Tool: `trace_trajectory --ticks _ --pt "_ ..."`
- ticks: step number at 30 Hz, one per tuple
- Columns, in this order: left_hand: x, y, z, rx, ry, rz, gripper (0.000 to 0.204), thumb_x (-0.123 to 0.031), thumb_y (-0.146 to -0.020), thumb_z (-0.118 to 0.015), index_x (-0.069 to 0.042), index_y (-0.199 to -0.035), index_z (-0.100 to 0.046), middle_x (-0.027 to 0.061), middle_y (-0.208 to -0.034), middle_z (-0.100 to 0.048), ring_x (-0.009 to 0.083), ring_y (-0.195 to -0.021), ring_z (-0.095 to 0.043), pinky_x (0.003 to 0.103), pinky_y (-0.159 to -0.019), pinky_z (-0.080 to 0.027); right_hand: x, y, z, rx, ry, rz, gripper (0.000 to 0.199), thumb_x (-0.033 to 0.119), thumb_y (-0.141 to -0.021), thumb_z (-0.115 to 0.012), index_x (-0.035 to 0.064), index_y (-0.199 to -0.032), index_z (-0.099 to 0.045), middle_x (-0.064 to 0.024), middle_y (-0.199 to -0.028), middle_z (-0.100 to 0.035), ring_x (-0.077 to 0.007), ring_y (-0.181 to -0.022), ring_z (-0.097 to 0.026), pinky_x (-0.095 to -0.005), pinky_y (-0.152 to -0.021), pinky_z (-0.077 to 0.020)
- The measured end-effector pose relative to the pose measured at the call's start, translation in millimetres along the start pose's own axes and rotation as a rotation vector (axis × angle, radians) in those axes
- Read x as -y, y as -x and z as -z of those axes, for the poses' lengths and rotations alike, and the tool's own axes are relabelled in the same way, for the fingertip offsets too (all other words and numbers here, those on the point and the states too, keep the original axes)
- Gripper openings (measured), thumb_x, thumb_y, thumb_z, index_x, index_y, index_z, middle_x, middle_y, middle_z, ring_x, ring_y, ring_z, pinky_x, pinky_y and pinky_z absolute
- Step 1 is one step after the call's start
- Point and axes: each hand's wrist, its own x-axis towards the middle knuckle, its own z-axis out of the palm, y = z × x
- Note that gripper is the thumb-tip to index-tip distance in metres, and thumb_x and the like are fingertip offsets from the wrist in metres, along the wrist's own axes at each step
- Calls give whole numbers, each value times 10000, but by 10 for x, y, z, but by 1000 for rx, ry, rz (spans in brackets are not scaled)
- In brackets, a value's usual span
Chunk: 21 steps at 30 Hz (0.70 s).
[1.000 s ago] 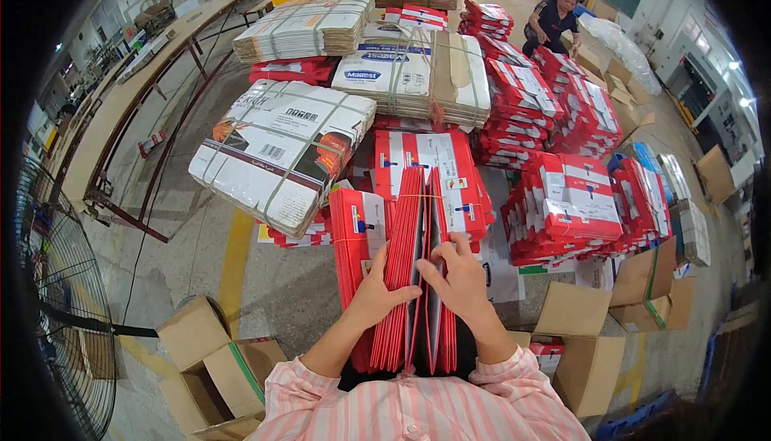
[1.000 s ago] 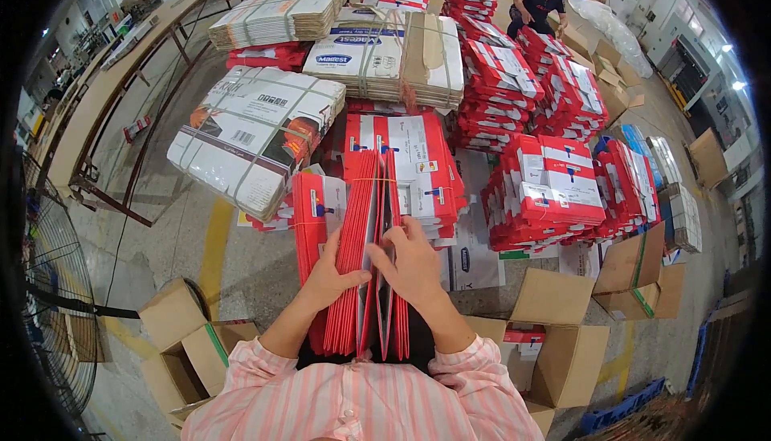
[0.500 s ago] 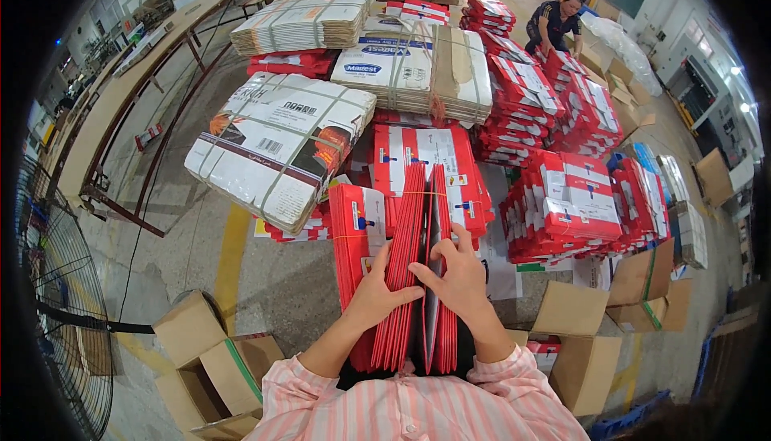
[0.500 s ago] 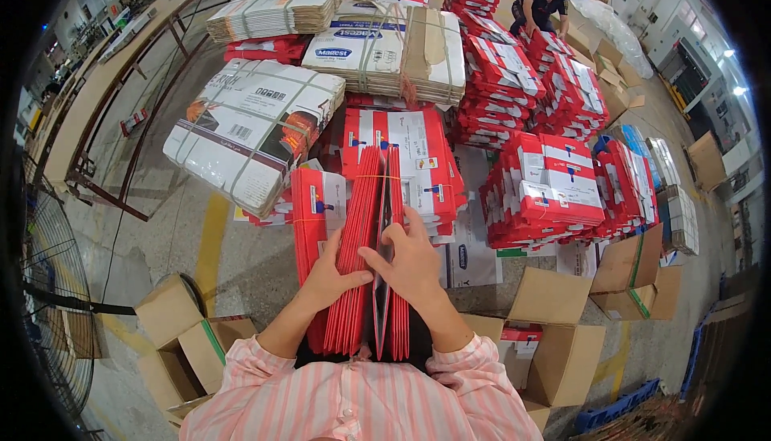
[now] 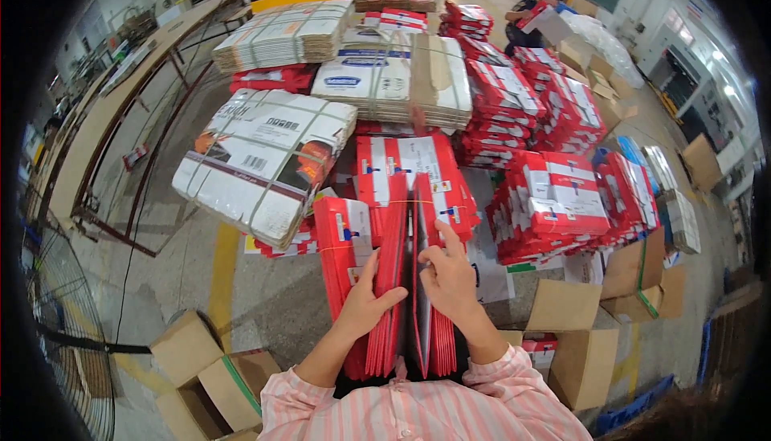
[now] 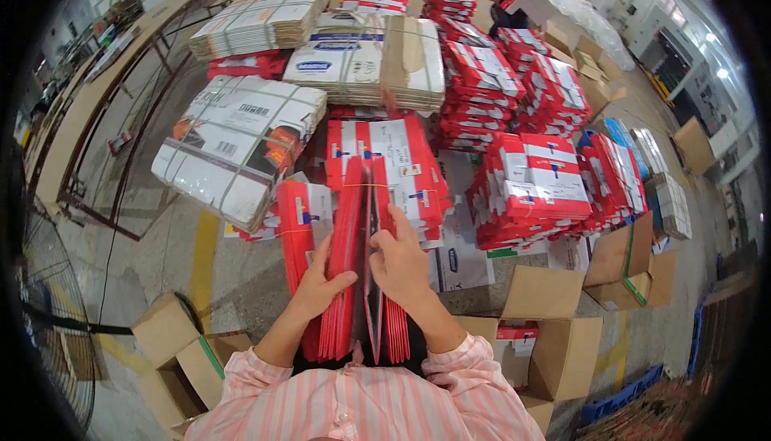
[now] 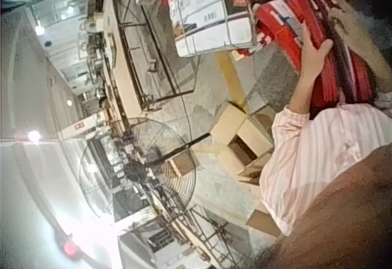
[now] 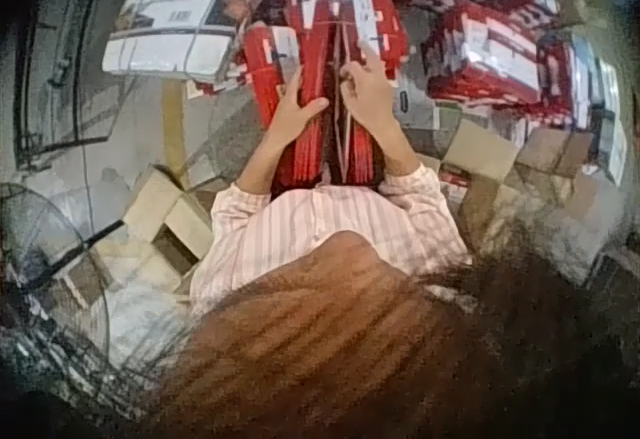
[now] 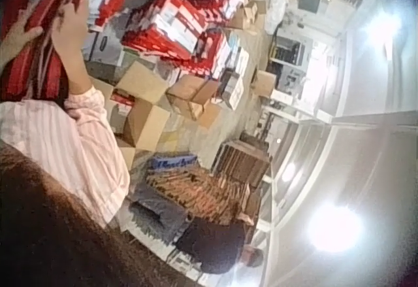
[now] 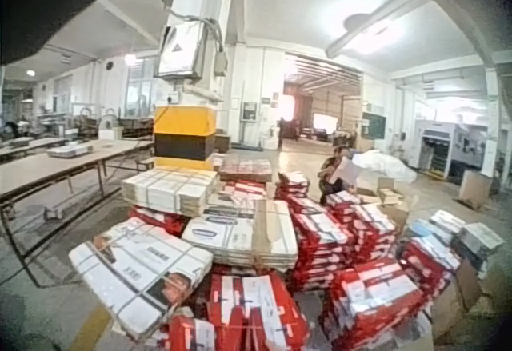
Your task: Counting and organizing stacks of cardboard packaging materials in a factory setting.
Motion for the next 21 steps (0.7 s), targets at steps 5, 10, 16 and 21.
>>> trace_trajectory --ticks 5,10,16,21 --pt "-92 -9 -22 18 -100 -109 979 -277 -779 -803 7 -1496 -200 187 -1394 -479 239 -1272 -490 362 -1075 -369 84 -20 28 48 16 -44 96 77 -761 -664 77 -836 -604 -219 -1385 -451 -373 -970 -627 -422 -741 -522" --pt "-70 48 25 -7 -118 -11 982 -294 -791 -791 2 -1503 -184 196 -1431 -437 238 -1302 -461 361 -1092 -349 83 -45 47 47 -119 -198 114 57 -751 -672 67 -835 -596 -220 -1402 -438 -390 -1052 -601 -422 -794 -515" --pt "-153 10 -25 10 -69 14 982 -293 -798 -784 19 -1502 -174 216 -1447 -408 242 -1320 -441 358 -1099 -337 44 -46 0 59 0 -41 107 43 -769 -645 59 -871 -618 -216 -1387 -471 -395 -1118 -556 -439 -848 -496" --pt "-55 8 20 35 -114 -70 980 -281 -794 -788 13 -1503 -178 209 -1439 -419 244 -1310 -446 357 -1092 -343 168 -90 44 146 60 -96 120 82 -760 -663 67 -868 -612 -207 -1370 -483 -396 -1114 -555 -439 -849 -496"
